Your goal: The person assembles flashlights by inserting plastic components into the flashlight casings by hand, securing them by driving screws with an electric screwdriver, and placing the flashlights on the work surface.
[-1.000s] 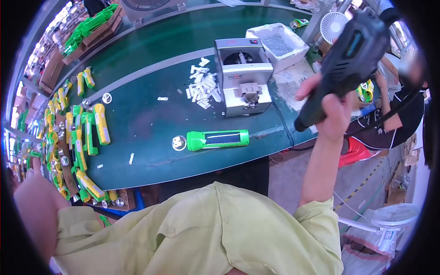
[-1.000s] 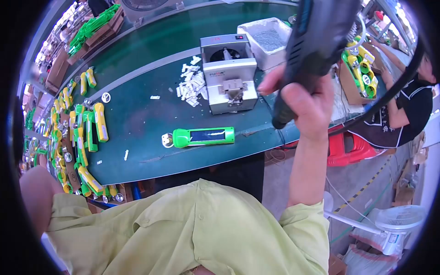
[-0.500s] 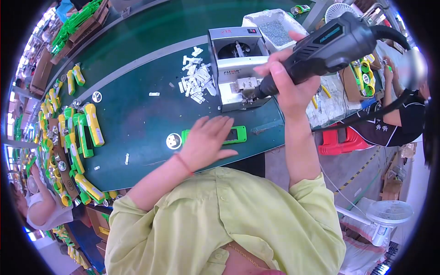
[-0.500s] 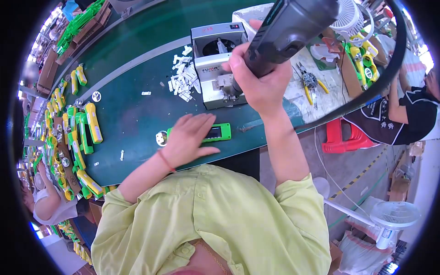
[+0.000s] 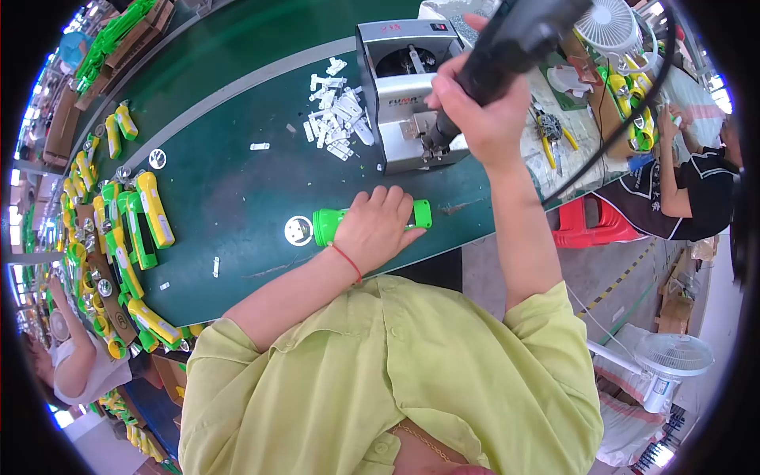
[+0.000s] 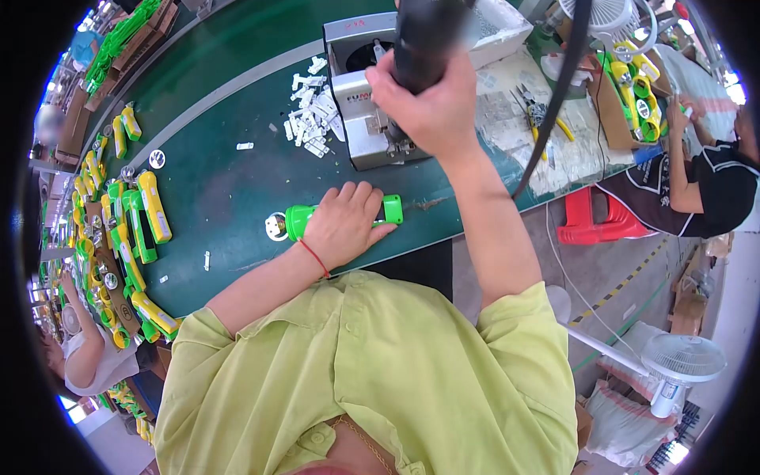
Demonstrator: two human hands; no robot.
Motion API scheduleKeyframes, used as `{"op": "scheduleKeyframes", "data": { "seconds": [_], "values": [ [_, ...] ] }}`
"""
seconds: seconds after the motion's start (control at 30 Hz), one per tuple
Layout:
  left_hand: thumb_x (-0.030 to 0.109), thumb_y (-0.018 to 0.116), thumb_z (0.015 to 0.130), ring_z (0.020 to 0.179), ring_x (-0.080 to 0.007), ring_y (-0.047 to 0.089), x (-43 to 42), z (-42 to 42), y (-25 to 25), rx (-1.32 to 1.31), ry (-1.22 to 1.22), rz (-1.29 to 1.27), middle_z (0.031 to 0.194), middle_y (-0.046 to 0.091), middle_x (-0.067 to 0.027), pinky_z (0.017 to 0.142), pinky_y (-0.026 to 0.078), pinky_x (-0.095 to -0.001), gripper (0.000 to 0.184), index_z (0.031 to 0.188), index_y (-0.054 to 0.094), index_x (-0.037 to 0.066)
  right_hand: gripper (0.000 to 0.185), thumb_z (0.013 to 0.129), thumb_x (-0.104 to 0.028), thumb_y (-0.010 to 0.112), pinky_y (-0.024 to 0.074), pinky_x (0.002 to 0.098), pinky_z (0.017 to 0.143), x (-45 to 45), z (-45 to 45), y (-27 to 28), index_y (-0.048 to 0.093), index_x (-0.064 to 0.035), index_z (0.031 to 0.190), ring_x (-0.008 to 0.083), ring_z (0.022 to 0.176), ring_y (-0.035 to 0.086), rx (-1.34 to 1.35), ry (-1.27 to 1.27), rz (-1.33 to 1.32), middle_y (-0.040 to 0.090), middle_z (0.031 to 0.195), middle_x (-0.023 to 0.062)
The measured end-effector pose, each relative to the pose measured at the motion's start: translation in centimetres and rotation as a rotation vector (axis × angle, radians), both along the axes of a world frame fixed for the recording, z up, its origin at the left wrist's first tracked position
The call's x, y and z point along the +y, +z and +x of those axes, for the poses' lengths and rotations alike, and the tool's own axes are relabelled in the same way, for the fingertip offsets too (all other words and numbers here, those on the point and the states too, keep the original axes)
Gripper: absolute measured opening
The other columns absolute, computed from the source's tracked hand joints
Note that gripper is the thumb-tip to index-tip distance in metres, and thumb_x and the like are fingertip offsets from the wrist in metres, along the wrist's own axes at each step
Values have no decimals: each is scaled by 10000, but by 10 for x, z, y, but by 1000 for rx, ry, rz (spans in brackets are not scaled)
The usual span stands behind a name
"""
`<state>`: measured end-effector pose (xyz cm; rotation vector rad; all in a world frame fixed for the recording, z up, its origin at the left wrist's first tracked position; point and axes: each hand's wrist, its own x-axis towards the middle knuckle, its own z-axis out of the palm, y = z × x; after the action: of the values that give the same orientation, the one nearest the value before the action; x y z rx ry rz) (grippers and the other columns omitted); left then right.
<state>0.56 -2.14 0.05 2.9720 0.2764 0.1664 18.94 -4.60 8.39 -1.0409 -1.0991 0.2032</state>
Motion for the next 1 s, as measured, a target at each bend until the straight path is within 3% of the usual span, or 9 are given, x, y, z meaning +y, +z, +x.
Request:
{"op": "scheduleKeyframes", "data": {
  "seconds": [0.1, 0.17, 0.23, 0.3, 0.37, 0.43, 1.0],
  "values": [
    [440, 587, 826, 849, -225, 541, 1, 0, 1, 12, -4, -18, 932, 534, -80, 675, 442, -337, 440, 977, 550, 29, 338, 740, 14, 686, 487, 242, 547, 5, 6, 2, 480, -18, 1006, 106, 608, 601, -51, 36, 2, 619, 735, 44],
    [446, 582, 831, 847, -227, 541, 0, -1, -2, -21, -2, 3, 925, 536, -81, 674, 442, -337, 437, 974, 551, 34, 522, 795, -12, 643, 476, 257, 557, 7, 2, 10, 432, 9, 1271, 121, 565, 576, -22, 61, -87, 593, 713, 50],
    [456, 580, 831, 848, -225, 543, -1, -1, -3, -53, 10, 30, 909, 531, -76, 677, 440, -332, 444, 978, 552, 38, 480, 795, -30, 646, 456, 255, 532, 3, -5, 10, 470, 6, 1239, 116, 549, 565, 36, 37, -102, 583, 696, 44],
    [457, 579, 833, 846, -223, 544, -3, -1, 0, -32, 9, 40, 900, 529, -75, 678, 439, -330, 443, 975, 552, 39, 336, 752, 8, 672, 484, 245, 529, -13, -17, 3, 494, -10, 1037, 107, 564, 585, 200, 8, -181, 611, 722, 47],
    [459, 577, 835, 845, -222, 545, -4, -1, 0, -14, 13, 44, 891, 527, -74, 679, 438, -328, 442, 972, 551, 40, 475, 766, 19, 650, 472, 243, 510, -32, -32, -5, 478, 16, 1208, 97, 533, 560, 239, -41, -31, 592, 687, 43],
    [454, 575, 840, 839, -217, 545, -3, -1, -3, -47, 8, 55, 876, 523, -72, 677, 435, -324, 433, 965, 549, 40, 513, 792, 4, 612, 465, 253, 533, -43, -38, -5, 418, 42, 1265, 120, 542, 558, 179, -77, -10, 591, 685, 54],
    [456, 563, 848, 834, -223, 544, 0, -1, -3, -54, 14, -11, 872, 522, -81, 673, 433, -327, 419, 929, 545, 45, 519, 796, 30, 590, 472, 259, 549, -35, -47, -29, 386, 48, 1273, 131, 555, 563, 179, -138, -106, 593, 693, 66]
  ]
}}
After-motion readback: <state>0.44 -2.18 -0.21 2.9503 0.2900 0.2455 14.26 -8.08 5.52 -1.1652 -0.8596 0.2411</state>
